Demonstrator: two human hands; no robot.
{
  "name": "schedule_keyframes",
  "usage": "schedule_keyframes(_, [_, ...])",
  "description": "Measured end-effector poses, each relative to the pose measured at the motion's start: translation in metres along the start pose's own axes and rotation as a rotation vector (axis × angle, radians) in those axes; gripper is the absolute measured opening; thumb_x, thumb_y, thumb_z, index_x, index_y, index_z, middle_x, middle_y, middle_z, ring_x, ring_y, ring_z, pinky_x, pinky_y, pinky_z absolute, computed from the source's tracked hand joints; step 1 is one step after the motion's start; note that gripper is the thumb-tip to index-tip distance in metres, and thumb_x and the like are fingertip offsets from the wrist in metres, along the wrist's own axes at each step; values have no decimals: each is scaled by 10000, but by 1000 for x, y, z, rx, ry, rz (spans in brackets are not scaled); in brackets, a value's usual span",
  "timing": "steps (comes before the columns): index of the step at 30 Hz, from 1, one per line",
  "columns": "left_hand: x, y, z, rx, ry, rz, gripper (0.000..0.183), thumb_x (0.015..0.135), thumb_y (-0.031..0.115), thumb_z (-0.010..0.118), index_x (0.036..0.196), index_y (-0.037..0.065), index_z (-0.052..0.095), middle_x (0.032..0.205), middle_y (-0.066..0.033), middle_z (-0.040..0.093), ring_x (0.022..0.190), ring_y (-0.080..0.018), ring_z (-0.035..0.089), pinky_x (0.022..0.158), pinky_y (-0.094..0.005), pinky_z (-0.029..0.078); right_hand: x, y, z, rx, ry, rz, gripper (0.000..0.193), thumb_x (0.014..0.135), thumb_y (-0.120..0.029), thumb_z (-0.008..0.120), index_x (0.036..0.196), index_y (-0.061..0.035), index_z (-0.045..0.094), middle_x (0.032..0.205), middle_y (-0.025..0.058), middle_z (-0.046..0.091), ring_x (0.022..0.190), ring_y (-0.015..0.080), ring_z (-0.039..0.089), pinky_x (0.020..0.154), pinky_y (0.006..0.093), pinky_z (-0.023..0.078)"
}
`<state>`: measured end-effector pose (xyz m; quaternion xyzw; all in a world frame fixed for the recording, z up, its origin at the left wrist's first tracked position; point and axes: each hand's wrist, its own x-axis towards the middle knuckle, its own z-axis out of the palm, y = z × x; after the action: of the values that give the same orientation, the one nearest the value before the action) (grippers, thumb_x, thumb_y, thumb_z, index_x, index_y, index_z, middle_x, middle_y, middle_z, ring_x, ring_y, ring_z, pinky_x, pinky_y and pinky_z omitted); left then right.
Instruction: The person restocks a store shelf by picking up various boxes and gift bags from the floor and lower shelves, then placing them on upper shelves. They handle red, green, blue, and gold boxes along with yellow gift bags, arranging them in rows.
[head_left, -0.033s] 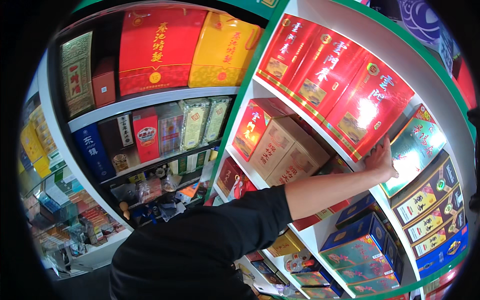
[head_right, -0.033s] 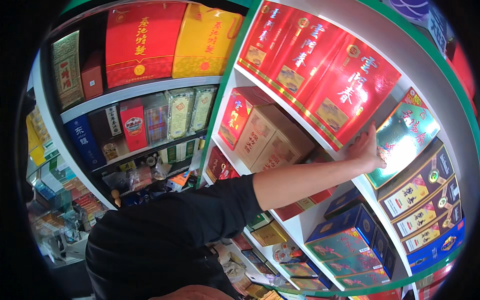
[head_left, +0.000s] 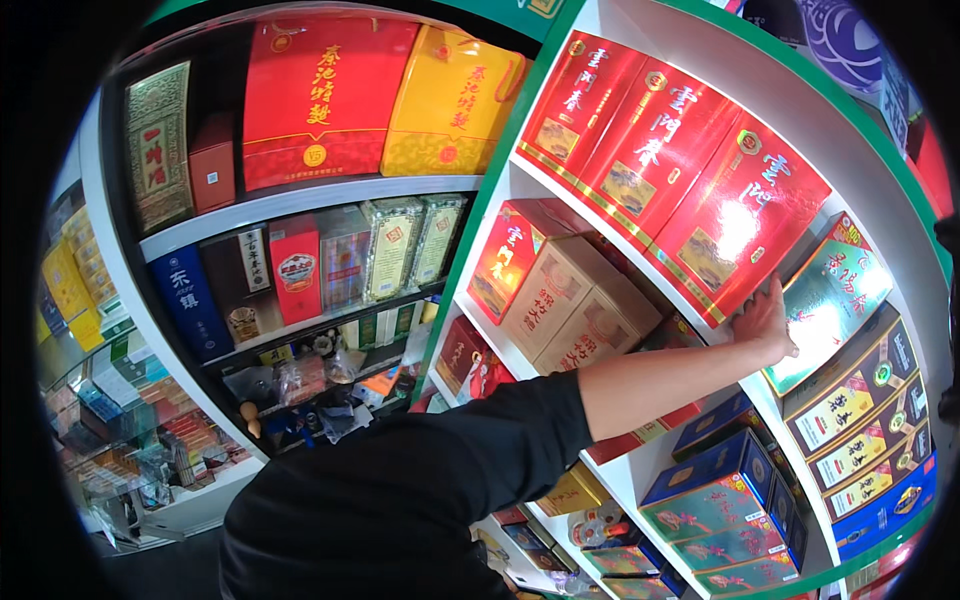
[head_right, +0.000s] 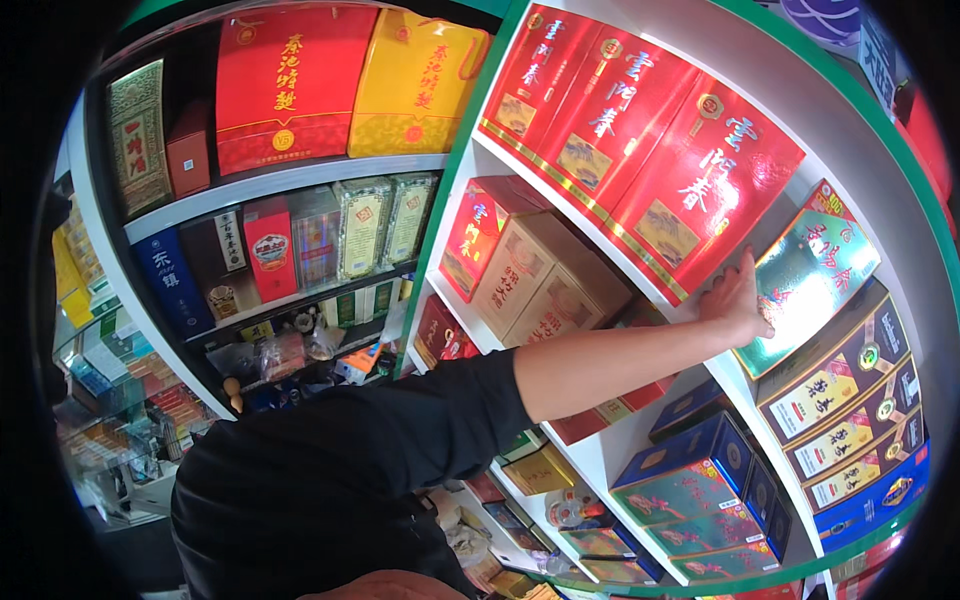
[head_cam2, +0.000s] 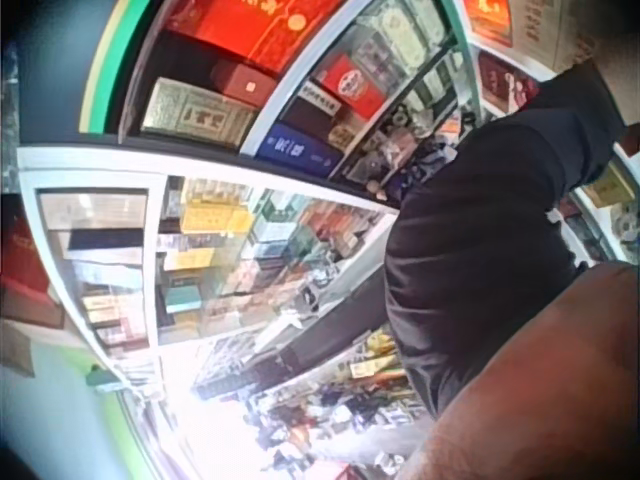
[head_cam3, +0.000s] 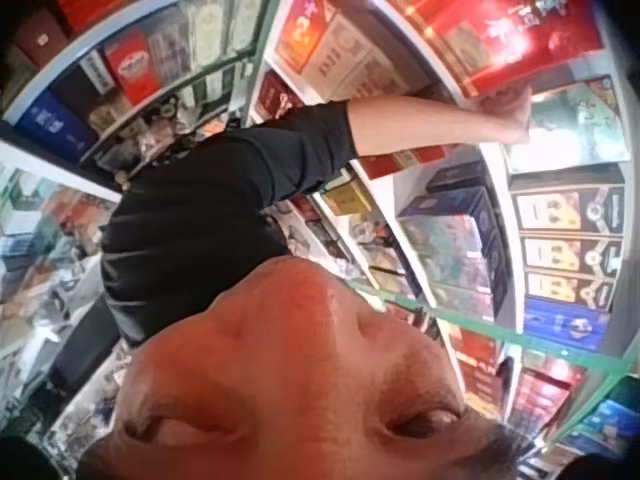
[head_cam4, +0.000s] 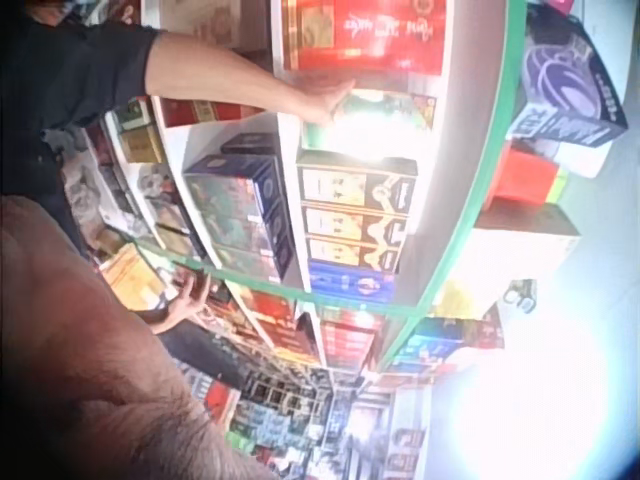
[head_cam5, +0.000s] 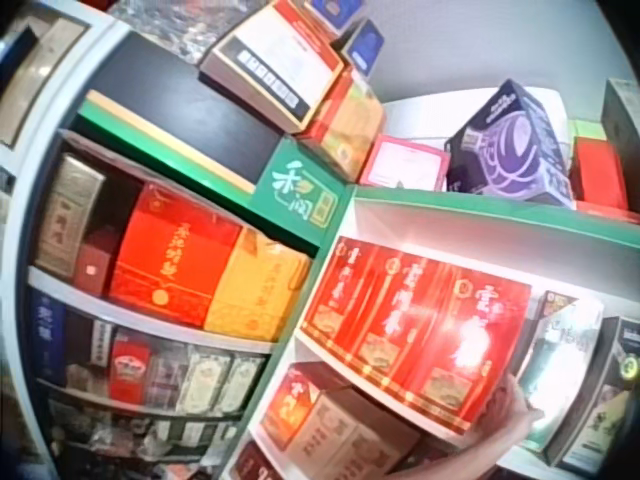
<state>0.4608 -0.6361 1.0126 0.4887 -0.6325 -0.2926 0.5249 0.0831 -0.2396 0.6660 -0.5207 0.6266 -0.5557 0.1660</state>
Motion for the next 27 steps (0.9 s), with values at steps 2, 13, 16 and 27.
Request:
schedule_keyframes(2, [21, -6, 12, 20, 78, 22, 1501, 754, 404, 1016, 1834, 21, 46, 1773, -316, 393, 1633, -441, 454, 1323, -589, 414, -10, -8, 5, 19, -23, 9, 570, 1098, -70, 779, 1639, 25, 625, 1520, 214, 751, 1196, 321, 778, 940, 384, 676])
schedule_keyframes(13, [118, -11, 70, -48, -1, 59, 674, 831, 174, 1042, 1394, -10, 720, 1367, -178, 814, 1247, -270, 777, 1093, -419, 604, -69, 37, 31, 272, 130, 122, 598, 1001, 58, 787, 1582, 80, 645, 1432, 218, 783, 1287, 286, 774, 1100, 401, 606])
schedule_keyframes(16, [119, -4, 81, -22, -66, 80, 534, 882, 163, 1019, 1363, 52, 818, 1287, -117, 868, 1154, -206, 808, 1007, -386, 616, -79, 45, 40, 344, 138, 137, 599, 1002, 28, 823, 1575, 78, 652, 1401, 208, 797, 1264, 290, 784, 1108, 417, 609])
schedule_keyframes(27, [128, -14, 104, -22, -415, 179, 839, 1057, 176, 713, 1833, 213, 396, 1448, -194, 780, 1177, -331, 793, 813, -446, 649, -77, 33, 84, 378, 75, 216, 576, 1009, 75, 790, 1568, 85, 651, 1440, 209, 787, 1309, 280, 772, 1150, 405, 606])
